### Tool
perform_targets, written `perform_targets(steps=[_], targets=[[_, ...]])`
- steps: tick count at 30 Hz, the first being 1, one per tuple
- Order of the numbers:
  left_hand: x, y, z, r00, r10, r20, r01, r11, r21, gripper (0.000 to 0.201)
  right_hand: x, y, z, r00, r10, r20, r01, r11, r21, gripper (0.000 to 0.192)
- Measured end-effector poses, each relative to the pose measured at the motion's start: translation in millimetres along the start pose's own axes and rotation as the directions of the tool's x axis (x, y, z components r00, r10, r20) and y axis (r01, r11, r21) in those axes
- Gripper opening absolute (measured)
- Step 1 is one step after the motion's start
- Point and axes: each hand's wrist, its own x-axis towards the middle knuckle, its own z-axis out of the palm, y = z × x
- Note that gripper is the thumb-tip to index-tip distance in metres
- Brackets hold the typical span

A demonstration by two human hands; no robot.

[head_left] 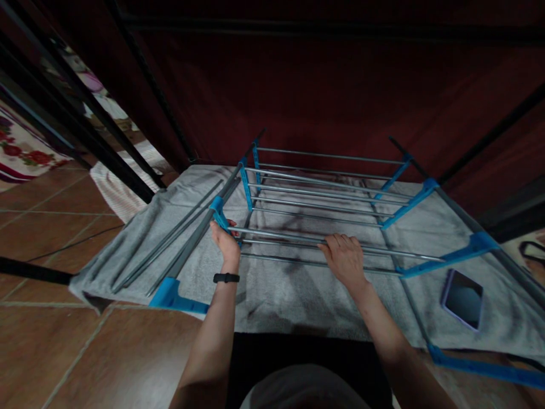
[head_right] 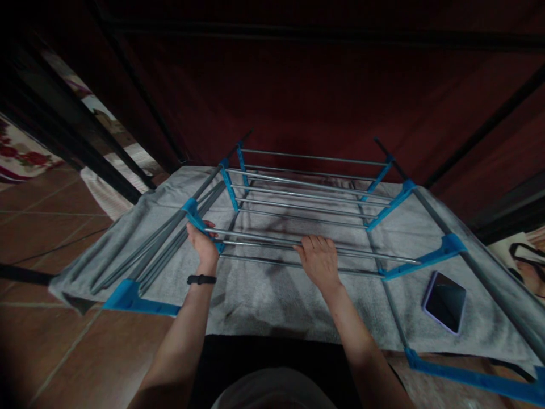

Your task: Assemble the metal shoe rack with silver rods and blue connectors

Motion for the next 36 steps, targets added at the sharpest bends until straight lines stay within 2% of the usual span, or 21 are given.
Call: perform_targets(steps=[17,26,30,36], targets=[[1.1,-1.4,-0.6,1.0,-0.013,0.015,0.013,1.0,0.025,0.065,-1.1,0.1,4.8,0.999,0.006,-0.032,-0.005,1.0,0.008,0.034],[2.5,-2.2,-3.8,0.999,-0.014,0.032,0.013,0.999,0.044,0.063,-2.1,0.0,5.3,1.0,0.016,-0.022,-0.016,0.999,0.029,0.033],[-0.6,-13.8,-9.3,0.998,-0.045,0.044,0.041,0.996,0.076,0.059,-1.6,0.0,5.3,0.999,0.019,-0.027,-0.018,0.999,0.029,0.033],[-11.1,-48.2,-29.8,0.999,-0.034,-0.012,0.036,0.975,0.217,0.047,-1.4,-0.3,5.6,1.0,0.018,-0.023,-0.017,1.0,0.023,0.034]])
